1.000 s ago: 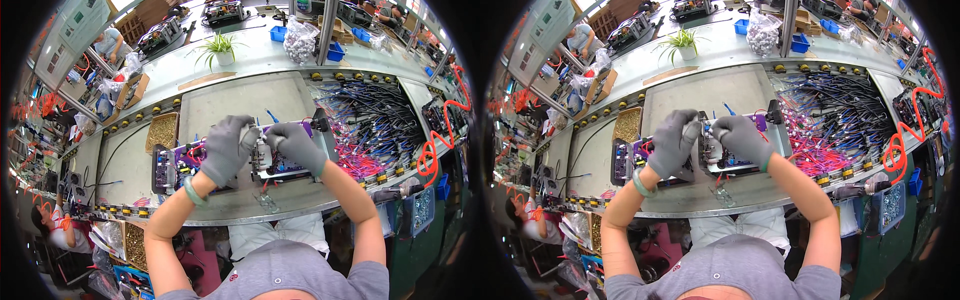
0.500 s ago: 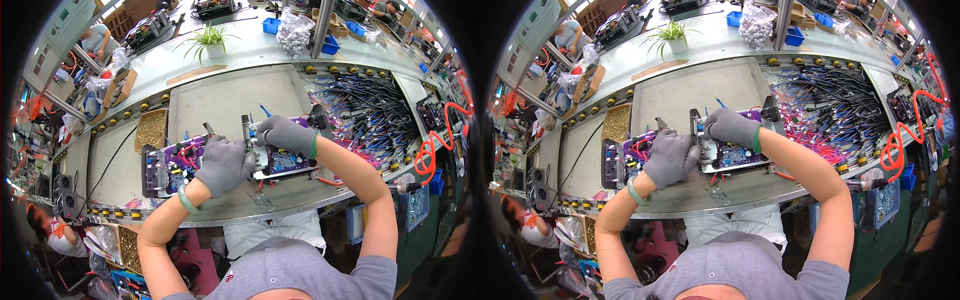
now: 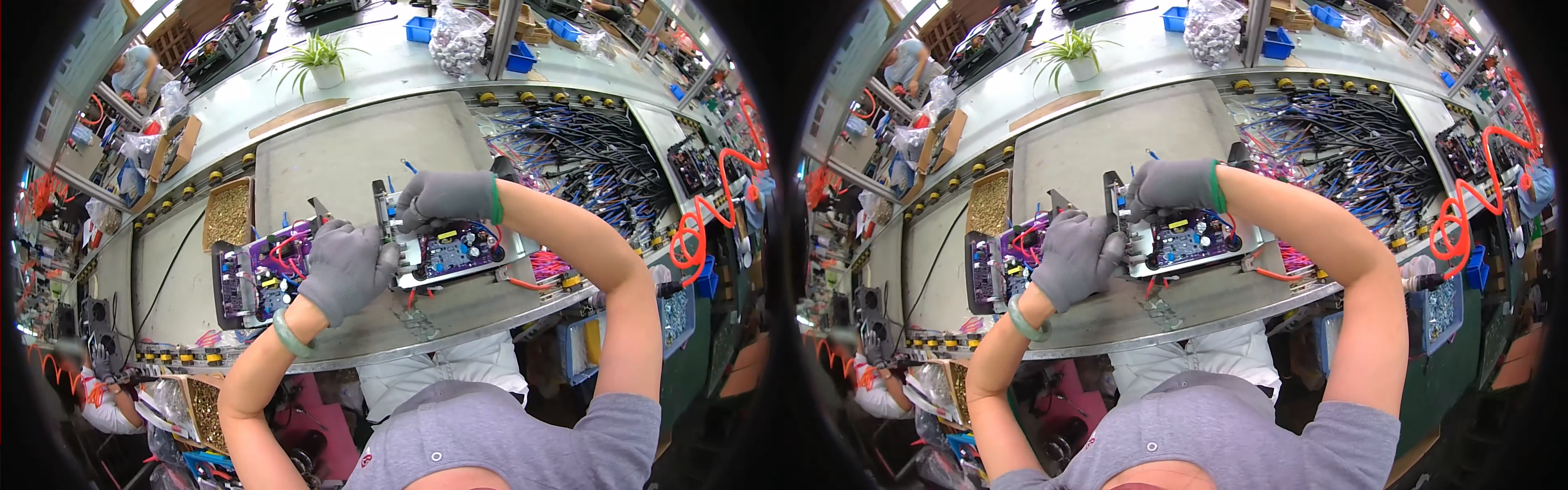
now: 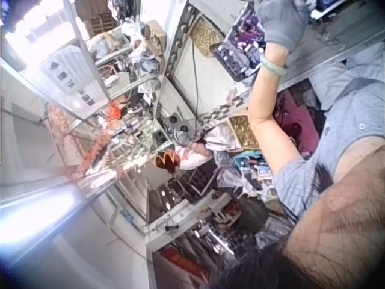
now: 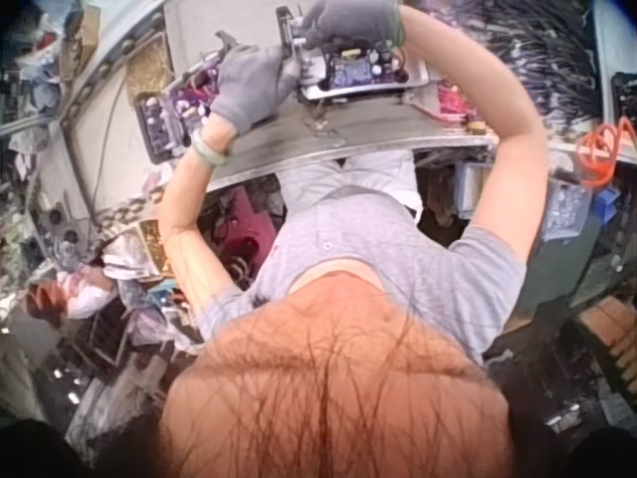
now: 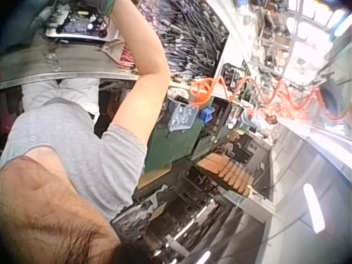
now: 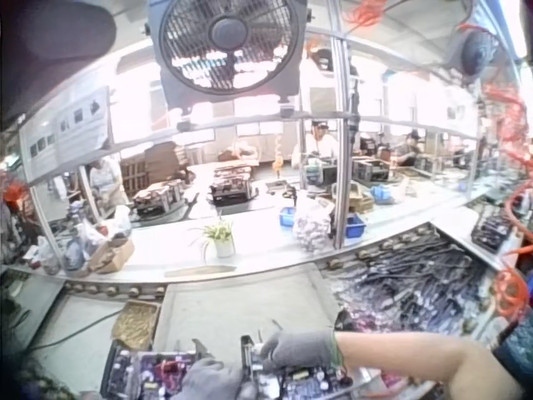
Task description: The person assembles electronic components on a workbench, using a soldering iron to connect wires to circuit boards. They handle various colored wires, small metal parts, and purple circuit boards, occasionally using a screwdriver to secure components. The task involves precise hand movements and tool manipulation within a cluttered workspace.
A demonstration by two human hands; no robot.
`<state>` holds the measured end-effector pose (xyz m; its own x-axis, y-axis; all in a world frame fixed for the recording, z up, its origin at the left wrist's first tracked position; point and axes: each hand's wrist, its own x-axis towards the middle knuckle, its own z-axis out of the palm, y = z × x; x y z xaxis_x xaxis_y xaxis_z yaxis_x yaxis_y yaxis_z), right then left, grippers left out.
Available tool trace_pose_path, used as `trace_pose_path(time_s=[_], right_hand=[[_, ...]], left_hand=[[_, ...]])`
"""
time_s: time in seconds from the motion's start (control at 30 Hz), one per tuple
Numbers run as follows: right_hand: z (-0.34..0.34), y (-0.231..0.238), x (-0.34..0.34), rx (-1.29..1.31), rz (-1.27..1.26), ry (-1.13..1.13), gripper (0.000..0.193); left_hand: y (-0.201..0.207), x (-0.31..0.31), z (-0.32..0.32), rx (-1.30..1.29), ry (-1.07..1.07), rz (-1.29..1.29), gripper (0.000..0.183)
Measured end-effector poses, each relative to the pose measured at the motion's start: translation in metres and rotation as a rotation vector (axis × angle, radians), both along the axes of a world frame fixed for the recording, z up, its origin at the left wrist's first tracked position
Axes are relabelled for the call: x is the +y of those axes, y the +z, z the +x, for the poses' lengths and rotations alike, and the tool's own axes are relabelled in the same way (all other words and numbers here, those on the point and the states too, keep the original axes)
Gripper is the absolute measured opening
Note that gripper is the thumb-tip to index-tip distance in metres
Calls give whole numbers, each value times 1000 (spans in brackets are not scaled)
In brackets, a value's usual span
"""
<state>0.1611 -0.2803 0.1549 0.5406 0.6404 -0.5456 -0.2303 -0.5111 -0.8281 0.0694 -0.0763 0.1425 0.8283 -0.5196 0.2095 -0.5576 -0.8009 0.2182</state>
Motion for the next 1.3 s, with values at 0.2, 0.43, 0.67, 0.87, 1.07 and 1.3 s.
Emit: trace_pose_path(time_s=[0.2,0.43,0.67,0.87,1.07,1.3], right_hand=[[-11,-3,4,-93,-21,-149,18],[-26,-7,11,-146,-5,-230,20],[-26,0,-28,-974,-48,-91,24],[-19,-6,-92,-1587,-268,-33,35],[-11,-37,-119,-1150,-158,-314,37],[-12,-32,-125,-1158,-178,-295,39]], left_hand=[[-5,-3,2,-83,22,5,33],[-1,-5,1,5,60,28,28],[10,29,-11,-281,4,-657,25],[-6,200,-49,-280,894,-499,41],[-115,254,-79,482,941,-878,42],[-216,237,-80,245,895,-809,36]])
